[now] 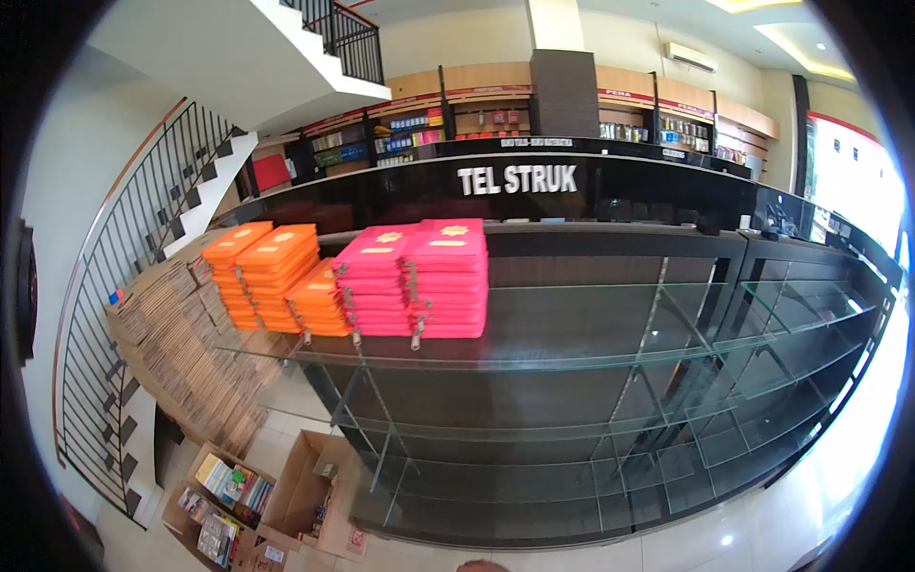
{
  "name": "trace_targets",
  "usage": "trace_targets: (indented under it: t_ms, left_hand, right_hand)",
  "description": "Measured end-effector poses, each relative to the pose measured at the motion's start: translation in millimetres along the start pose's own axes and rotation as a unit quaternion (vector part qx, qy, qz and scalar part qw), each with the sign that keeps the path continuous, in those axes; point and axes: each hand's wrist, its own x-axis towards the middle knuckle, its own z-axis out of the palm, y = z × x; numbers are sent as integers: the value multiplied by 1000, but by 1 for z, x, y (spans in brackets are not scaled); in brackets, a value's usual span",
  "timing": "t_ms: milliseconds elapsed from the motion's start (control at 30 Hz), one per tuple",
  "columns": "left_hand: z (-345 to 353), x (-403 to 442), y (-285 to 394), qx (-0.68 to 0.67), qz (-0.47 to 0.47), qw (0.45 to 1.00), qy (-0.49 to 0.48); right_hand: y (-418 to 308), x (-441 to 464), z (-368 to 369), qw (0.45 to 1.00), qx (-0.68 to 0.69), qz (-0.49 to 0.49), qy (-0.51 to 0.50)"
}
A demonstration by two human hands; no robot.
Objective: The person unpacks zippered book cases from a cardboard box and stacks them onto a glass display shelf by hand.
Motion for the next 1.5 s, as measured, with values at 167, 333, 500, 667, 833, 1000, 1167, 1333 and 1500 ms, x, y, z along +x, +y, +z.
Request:
trace_targets:
  t_ms: [167,333,500,667,833,1000,1167,1333,1500]
  left_hand:
    - [-31,-5,-78,-98,-38,994,41]
    - [-59,-22,-203,-192,-102,974,63]
    - [-47,-72,-362,-226,-188,954,52]
    - [12,-127,-509,188,39,981,38]
    - [28,-159,-518,-328,-185,915,148]
    - [-11,-178,-486,-491,-310,795,178]
    - [-61,-175,-485,-505,-335,773,189]
    - [-119,-147,-509,-501,-328,777,198]
    - [-191,-99,-534,-377,-182,870,259]
  right_hand:
    - [-6,16,23,984,-88,133,-74]
    - [-20,60,67,967,-149,192,-80]
    - [-44,103,133,934,-269,209,-108]
    - [-7,146,177,957,-25,207,-202]
    - [-32,172,195,965,-85,225,-102]
    - [-39,234,189,929,-99,305,-185]
    - [-68,318,187,934,-153,251,-203]
    - [-112,413,192,947,-127,198,-219]
    - [-138,505,206,951,35,231,-204]
